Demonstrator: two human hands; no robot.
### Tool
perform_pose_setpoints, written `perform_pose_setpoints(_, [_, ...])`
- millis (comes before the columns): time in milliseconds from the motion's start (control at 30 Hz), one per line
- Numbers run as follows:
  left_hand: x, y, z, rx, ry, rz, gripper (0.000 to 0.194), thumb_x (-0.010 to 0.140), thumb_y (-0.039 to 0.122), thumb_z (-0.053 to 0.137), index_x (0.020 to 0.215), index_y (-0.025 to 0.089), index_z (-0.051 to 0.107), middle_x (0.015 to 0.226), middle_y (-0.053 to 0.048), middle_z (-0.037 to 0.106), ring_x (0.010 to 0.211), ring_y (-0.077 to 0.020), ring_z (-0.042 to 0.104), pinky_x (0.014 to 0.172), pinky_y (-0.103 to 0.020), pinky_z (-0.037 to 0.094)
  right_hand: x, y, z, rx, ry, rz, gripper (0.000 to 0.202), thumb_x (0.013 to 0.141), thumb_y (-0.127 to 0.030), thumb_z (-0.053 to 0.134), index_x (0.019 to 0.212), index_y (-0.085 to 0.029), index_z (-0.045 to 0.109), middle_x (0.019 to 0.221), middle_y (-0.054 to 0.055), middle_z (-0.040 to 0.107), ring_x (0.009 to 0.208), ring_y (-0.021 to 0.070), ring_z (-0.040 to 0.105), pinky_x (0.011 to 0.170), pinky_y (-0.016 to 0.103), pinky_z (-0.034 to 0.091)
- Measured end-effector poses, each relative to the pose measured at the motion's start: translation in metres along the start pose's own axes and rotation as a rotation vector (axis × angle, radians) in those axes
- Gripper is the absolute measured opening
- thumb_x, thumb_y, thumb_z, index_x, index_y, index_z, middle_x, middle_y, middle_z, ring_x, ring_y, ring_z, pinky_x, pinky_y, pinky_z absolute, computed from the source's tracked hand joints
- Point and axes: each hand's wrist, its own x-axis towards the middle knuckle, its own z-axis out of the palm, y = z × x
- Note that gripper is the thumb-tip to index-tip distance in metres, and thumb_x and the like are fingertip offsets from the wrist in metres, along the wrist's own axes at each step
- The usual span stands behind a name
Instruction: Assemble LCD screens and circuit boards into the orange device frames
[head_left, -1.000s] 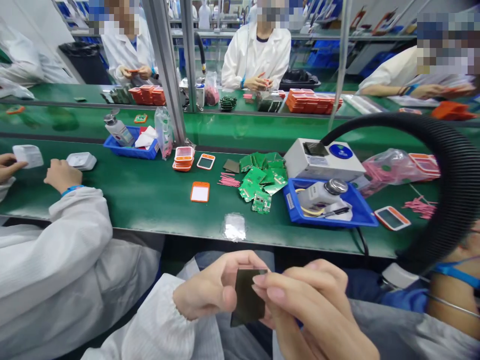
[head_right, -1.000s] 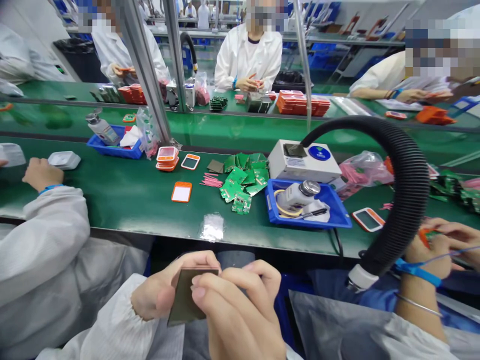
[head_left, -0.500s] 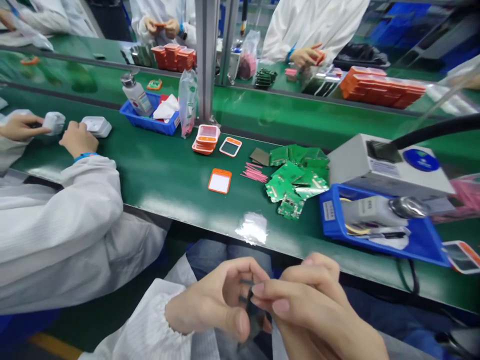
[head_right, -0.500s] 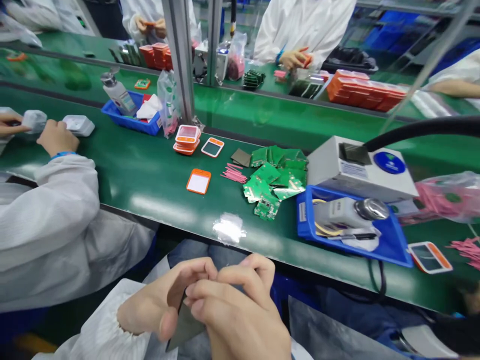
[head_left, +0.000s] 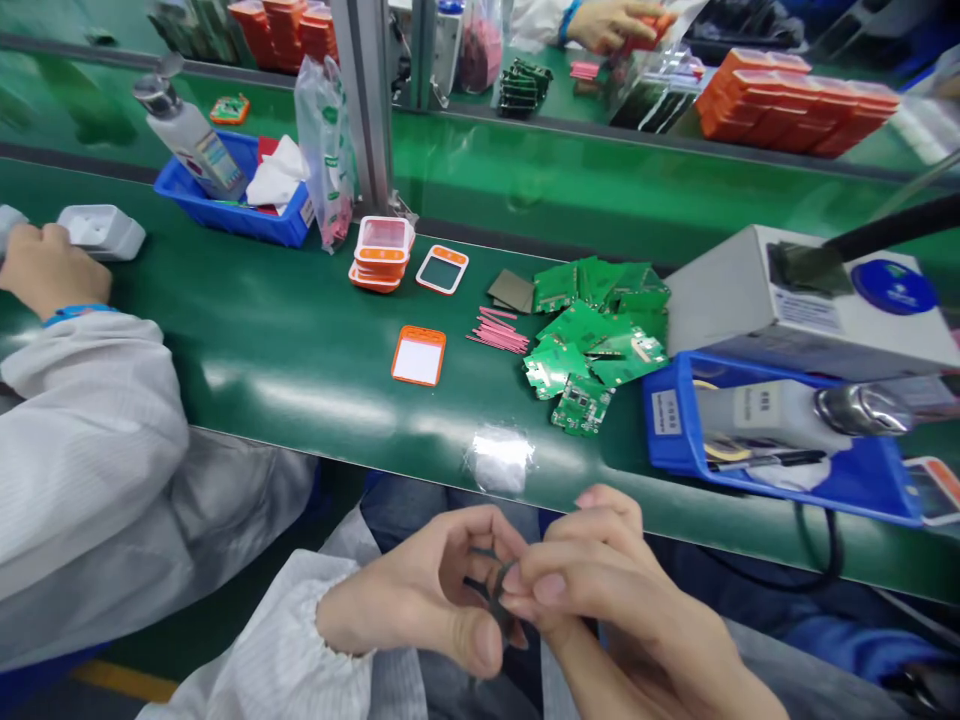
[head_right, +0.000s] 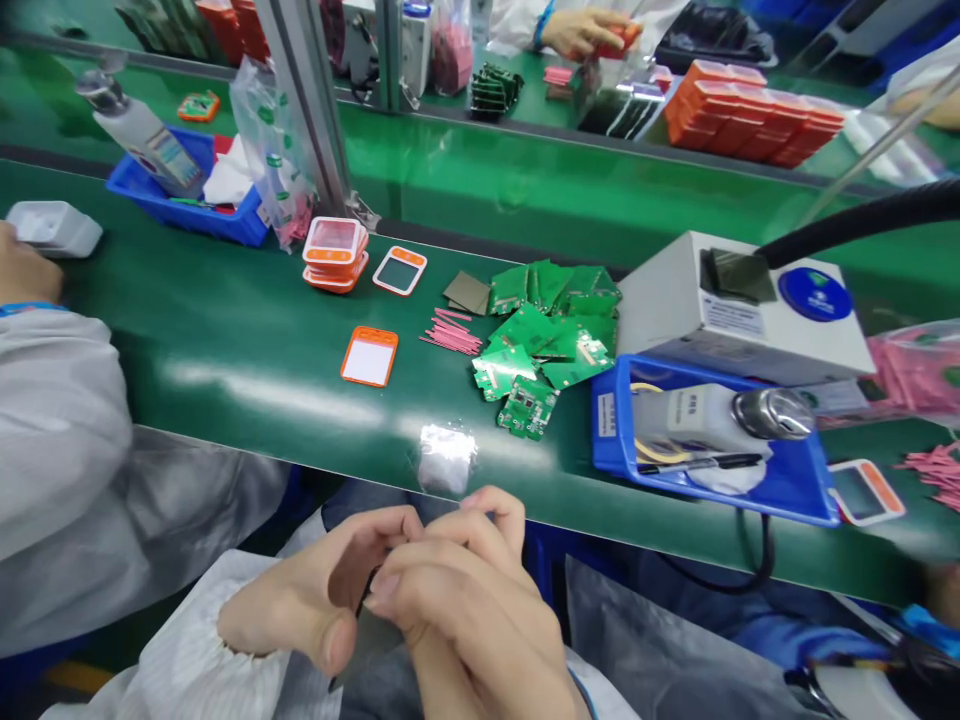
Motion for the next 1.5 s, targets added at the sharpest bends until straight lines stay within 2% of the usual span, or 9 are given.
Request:
perform_pose_setpoints(167, [0.011,0.005,-0.001,0.024,0.002,-0.038,0.062,0.054,0.055,0.084,0.091,0.018,0.05,0.087,-0.001,0.053,0.078,-0.0139,0.053,0.067,-0.027,0.037,-0.001,0.007,0.001,-0.048,0.093,0.032,0.023,0.08,0.002,0.057,0.08,-0.021,0.058,0.068,-0.007,0.069,0.059,0.0101,0.062,0.082,0.033,0.038])
perform_pose_setpoints(300, [0.016,0.007,-0.002,0.023,0.015,-0.063,0.064,0.053,0.056,0.084,0.091,0.018,0.049,0.089,-0.001,0.053,0.077,-0.013,0.053,0.066,-0.027,0.039,-0.005,0.011,0.002,-0.072,0.131,0.105,0.023,0.082,-0.001,0.056,0.078,-0.023,0.058,0.065,-0.006,0.069,0.057,0.0129,0.06,0.082,0.038,0.038])
perform_pose_setpoints(633, [0.018,0.007,-0.005,0.034,0.034,-0.083,0.062,0.055,0.057,0.083,0.091,0.018,0.05,0.09,-0.001,0.052,0.079,-0.013,0.052,0.067,-0.027,0.039,-0.004,0.02,0.002,-0.027,0.134,0.084,0.028,0.073,0.007,0.056,0.075,-0.021,0.058,0.066,-0.007,0.07,0.054,0.0109,0.058,0.079,0.038,0.038])
perform_pose_setpoints(867, [0.024,0.01,-0.004,0.043,0.05,-0.093,0.063,0.055,0.059,0.081,0.091,0.018,0.051,0.089,-0.001,0.051,0.08,-0.0127,0.05,0.07,-0.027,0.04,-0.003,0.023,0.004,-0.036,0.218,0.095,0.027,0.069,0.007,0.058,0.072,-0.02,0.059,0.066,-0.006,0.071,0.054,0.0114,0.059,0.082,0.04,0.039])
perform_pose_setpoints(1133, [0.027,0.011,-0.009,0.054,0.063,-0.118,0.063,0.055,0.059,0.081,0.091,0.017,0.05,0.089,-0.001,0.051,0.078,-0.0117,0.05,0.068,-0.026,0.04,-0.002,0.032,-0.001,-0.014,0.132,0.096,0.028,0.07,0.008,0.059,0.073,-0.02,0.059,0.066,-0.005,0.071,0.054,0.0109,0.057,0.083,0.039,0.039])
perform_pose_setpoints(1300, [0.028,0.012,-0.011,0.059,0.044,-0.216,0.064,0.051,0.06,0.082,0.085,0.019,0.048,0.081,0.002,0.052,0.075,-0.0117,0.05,0.07,-0.029,0.038,-0.004,0.037,-0.006,0.121,0.018,0.181,0.027,0.074,0.006,0.059,0.079,-0.021,0.057,0.068,-0.006,0.067,0.059,0.0108,0.057,0.086,0.039,0.038])
perform_pose_setpoints(1500, [0.032,0.013,-0.012,0.1,0.021,-0.244,0.062,0.051,0.061,0.081,0.082,0.019,0.048,0.084,0.002,0.052,0.077,-0.0124,0.05,0.073,-0.03,0.04,-0.003,0.044,-0.012,0.183,-0.085,0.119,0.029,0.074,0.008,0.055,0.084,-0.018,0.056,0.069,-0.006,0.064,0.062,0.0095,0.059,0.091,0.038,0.035])
